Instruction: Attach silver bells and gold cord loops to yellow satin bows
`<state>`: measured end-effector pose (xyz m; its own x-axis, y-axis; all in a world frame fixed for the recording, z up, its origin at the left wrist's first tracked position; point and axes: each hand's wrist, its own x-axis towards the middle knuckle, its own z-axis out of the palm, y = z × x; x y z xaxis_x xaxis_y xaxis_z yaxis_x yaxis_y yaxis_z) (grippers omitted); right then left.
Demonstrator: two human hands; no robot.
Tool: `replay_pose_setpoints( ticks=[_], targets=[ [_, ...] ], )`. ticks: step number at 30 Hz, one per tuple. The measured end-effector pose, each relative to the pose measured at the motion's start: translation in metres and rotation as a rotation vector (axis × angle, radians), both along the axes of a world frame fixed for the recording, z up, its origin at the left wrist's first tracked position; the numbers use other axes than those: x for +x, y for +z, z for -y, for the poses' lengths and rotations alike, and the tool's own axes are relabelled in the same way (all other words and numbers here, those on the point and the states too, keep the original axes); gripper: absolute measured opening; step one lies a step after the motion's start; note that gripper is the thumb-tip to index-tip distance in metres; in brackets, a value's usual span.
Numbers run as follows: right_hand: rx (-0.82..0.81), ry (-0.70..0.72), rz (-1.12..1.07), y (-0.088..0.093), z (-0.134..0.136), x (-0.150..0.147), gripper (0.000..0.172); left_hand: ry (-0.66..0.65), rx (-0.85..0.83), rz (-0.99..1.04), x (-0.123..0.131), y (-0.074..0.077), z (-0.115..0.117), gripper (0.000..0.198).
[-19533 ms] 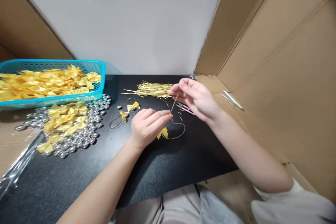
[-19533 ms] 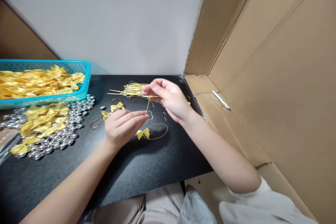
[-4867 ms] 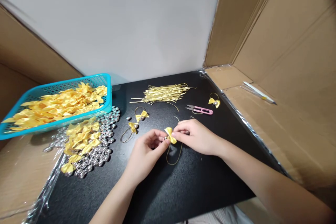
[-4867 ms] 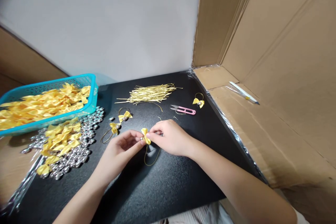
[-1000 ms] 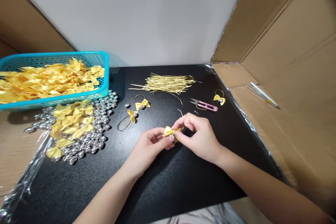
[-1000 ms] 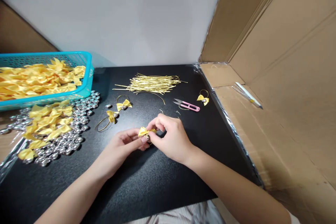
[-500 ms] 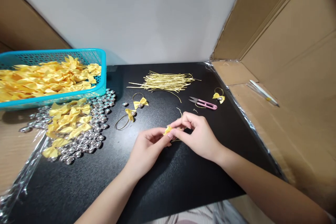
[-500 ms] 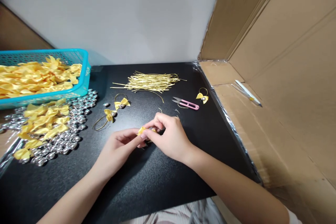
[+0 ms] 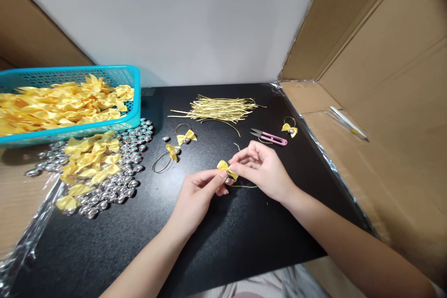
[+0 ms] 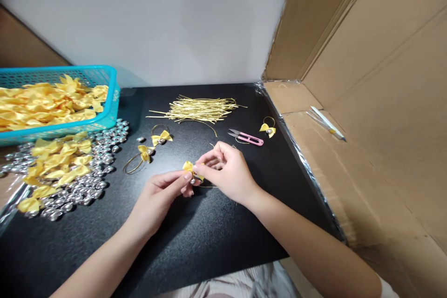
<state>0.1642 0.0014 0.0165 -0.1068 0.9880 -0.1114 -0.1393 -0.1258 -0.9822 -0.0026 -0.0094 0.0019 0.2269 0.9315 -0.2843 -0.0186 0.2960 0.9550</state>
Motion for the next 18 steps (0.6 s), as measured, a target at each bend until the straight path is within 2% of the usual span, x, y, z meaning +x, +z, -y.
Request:
replay_pose_setpoints(
  ticks=[10, 12, 16, 18],
  targets=[
    [0.067, 0.100, 0.147, -0.004, 0.001, 0.002, 0.046, -0.030, 0.001, 0.026, 0.001, 0.006, -0.001, 0.023],
    [0.110, 0.075, 0.159, -0.003, 0.000, 0.003, 0.046, -0.009, 0.012, 0.039, 0.001, 0.005, -0.001, 0.023],
    [0.168, -0.066, 0.081, 0.012, -0.005, 0.015, 0.034, 0.053, -0.006, 0.086, 0.002, 0.002, -0.001, 0.020],
    [0.108, -0.042, -0.052, 0.028, -0.006, 0.025, 0.030, 0.074, -0.012, 0.092, 0.002, 0.000, -0.001, 0.021]
  ],
)
